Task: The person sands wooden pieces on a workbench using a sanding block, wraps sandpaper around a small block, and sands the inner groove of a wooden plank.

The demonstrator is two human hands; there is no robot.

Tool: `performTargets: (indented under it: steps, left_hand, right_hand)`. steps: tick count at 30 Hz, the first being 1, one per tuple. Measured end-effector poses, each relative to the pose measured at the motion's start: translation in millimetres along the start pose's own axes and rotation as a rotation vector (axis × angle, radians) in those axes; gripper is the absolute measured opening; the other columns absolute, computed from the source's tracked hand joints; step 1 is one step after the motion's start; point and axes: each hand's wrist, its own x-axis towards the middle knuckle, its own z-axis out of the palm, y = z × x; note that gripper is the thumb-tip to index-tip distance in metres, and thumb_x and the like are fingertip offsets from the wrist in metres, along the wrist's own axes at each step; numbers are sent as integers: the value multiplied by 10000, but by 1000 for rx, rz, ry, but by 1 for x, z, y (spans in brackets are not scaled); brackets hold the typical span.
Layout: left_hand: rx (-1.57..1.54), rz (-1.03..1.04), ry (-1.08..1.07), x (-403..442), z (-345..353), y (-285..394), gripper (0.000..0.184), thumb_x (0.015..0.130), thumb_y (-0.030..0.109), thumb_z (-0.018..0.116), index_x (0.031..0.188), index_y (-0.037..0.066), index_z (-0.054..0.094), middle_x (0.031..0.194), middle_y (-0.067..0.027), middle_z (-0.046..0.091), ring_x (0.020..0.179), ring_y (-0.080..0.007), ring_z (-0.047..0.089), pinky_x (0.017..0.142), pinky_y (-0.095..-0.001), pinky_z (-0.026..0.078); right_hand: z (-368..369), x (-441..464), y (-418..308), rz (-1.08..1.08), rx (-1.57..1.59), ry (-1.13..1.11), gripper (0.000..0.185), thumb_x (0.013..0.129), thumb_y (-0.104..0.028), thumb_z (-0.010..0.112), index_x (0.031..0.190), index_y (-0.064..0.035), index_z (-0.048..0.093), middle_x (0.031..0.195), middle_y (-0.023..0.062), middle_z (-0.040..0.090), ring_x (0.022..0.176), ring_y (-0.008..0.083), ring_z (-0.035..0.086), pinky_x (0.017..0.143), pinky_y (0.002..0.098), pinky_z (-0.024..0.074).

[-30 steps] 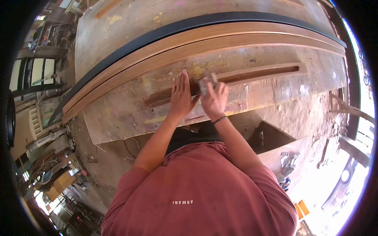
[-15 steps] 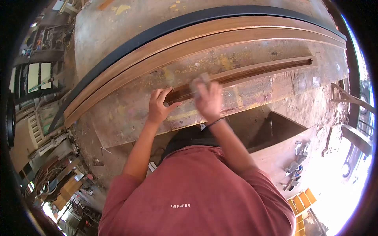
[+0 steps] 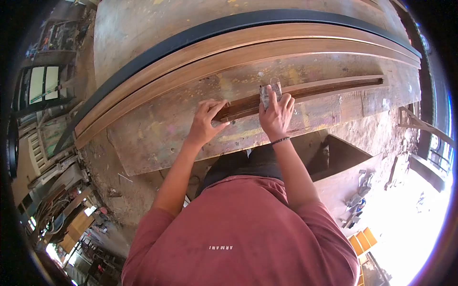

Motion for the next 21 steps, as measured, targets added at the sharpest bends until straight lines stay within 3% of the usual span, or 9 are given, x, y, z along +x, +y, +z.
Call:
performTargets:
  steps: [2,6,9,10,13,15,17,19,21]
  left_hand:
    - [190,2,172,1,-2,2,847,765,281,961,1483,99,549,1296,-91,660,1320,-335,561,1103,-491,491]
    - [64,-40,276,-8,31,-35,982,735,324,981,1527,93,450,1315,-84,716,1357,-331,541,1187,-517,385]
    - [126,-121,317,-20,47,-55,1059,692,370,1006,1529,77,427,1335,-75,740,1362,-327,544,1217,-515,300]
    - [71,-133,254,-16,36,-44,1060,692,381,1008,1525,76,428,1316,-87,738,1362,-327,545,1207,-511,312]
    - [-4,-146,266,-5,23,-17,1063,676,400,1008,1515,73,444,1244,-108,731,1361,-328,547,1191,-509,337]
    - [35,-170,274,-4,21,-13,1068,662,407,1011,1506,65,453,1153,-100,748,1355,-326,548,1184,-512,344]
    - [42,-133,259,-10,27,-33,1105,636,380,1023,1512,54,433,1217,-84,749,1344,-339,553,1201,-511,339]
    - [34,-97,240,-10,28,-31,1142,610,353,1035,1517,44,413,1281,-68,749,1333,-352,557,1217,-510,334]
    - [13,-142,196,-11,23,-27,1091,628,350,1030,1492,50,436,1248,-95,747,1314,-347,568,1202,-512,341]
  right_hand:
    - [-1,0,2,-30,14,13,645,877,-214,765,1501,-204,603,1111,224,482,1085,447,506,974,575,454]
    - [47,-35,-47,-236,19,70,645,870,-198,747,1498,-249,607,1084,211,504,1055,441,525,912,592,473]
    - [30,-50,-85,-329,159,-97,648,867,-192,741,1496,-271,608,1100,206,521,1047,427,537,890,588,483]
    - [24,-47,-89,-337,184,-203,648,867,-192,740,1495,-277,608,1118,204,530,1047,418,541,886,579,489]
    - [12,-9,-40,-274,59,24,661,846,-192,776,1479,-304,620,1176,212,544,1049,410,550,868,546,506]
    - [19,-11,-50,-237,75,31,662,861,-203,782,1495,-294,614,1152,217,530,1053,422,545,890,559,493]
    - [36,-42,-71,-246,40,16,692,852,-217,802,1508,-309,601,1180,211,542,1068,417,552,901,550,499]
    - [24,-51,-92,-349,152,-212,707,854,-253,811,1521,-323,590,1163,211,540,1056,409,556,881,549,501]
    - [27,-41,-67,-382,110,-136,701,860,-261,808,1523,-313,588,1122,210,532,1032,395,562,896,535,488]
